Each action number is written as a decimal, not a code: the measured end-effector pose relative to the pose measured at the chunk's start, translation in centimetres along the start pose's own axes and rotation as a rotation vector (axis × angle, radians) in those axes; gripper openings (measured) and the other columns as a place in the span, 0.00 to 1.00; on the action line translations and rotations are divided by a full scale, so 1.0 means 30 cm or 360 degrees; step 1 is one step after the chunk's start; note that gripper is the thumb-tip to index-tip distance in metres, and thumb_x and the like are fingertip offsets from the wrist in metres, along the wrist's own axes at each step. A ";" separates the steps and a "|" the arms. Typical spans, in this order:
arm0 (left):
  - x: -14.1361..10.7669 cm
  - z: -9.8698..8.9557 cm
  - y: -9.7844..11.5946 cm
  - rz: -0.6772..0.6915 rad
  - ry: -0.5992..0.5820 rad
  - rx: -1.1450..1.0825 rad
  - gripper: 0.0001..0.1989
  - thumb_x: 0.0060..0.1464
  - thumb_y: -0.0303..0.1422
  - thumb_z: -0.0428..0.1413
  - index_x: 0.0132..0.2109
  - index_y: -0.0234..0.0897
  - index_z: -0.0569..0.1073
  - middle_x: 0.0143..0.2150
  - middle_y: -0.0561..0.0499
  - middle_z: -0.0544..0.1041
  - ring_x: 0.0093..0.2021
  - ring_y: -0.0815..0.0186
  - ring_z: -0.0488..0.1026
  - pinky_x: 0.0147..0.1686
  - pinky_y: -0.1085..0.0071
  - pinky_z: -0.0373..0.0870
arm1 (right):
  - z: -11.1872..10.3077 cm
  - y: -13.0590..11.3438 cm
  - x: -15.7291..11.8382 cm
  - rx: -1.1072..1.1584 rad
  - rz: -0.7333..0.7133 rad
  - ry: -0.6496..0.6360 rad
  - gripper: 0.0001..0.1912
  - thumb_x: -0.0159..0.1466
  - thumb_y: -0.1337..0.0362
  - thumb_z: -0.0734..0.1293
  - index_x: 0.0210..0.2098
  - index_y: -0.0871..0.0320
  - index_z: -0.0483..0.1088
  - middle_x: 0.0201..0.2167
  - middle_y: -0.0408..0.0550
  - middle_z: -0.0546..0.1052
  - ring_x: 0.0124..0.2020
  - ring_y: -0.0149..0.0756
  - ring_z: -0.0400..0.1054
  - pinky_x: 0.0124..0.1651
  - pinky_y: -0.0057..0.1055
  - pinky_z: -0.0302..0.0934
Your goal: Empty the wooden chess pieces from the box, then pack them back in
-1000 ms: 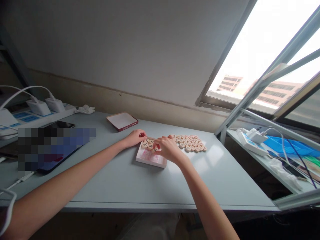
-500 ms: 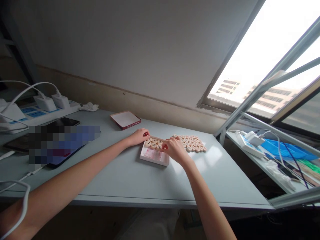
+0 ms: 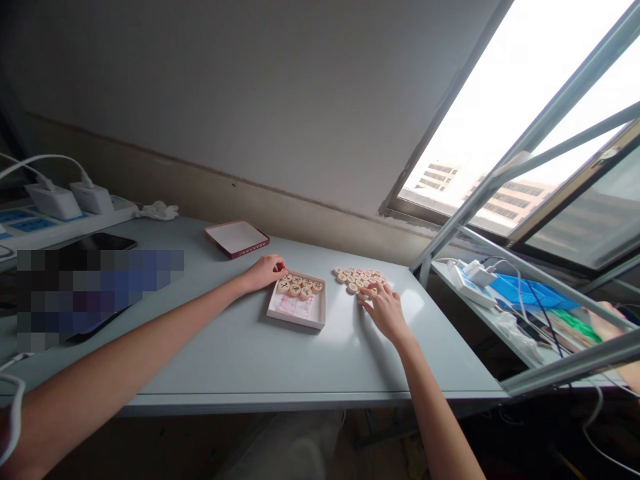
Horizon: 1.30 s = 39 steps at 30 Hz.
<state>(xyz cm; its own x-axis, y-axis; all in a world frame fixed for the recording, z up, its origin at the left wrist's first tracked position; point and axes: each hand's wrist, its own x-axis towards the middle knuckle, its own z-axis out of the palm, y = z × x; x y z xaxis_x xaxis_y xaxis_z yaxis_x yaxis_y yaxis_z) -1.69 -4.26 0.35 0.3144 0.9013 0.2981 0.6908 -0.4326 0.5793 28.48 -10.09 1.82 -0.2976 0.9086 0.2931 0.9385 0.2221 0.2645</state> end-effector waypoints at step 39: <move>-0.014 -0.060 0.020 -0.0082 -0.0547 -0.0179 0.21 0.40 0.39 0.55 0.43 0.35 0.66 0.44 0.46 0.65 0.40 0.61 0.66 0.39 0.72 0.63 | -0.131 -0.266 0.108 0.0468 -0.0335 -0.0008 0.06 0.57 0.61 0.65 0.26 0.54 0.69 0.31 0.44 0.72 0.38 0.38 0.62 0.40 0.35 0.46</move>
<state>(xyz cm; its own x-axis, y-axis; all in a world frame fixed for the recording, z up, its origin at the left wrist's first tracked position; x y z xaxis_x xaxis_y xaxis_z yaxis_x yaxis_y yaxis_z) -2.59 -4.95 1.94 0.4946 0.8691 0.0050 0.6418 -0.3691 0.6722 19.34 -10.32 4.29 -0.4896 0.8337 0.2555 0.8672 0.4962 0.0425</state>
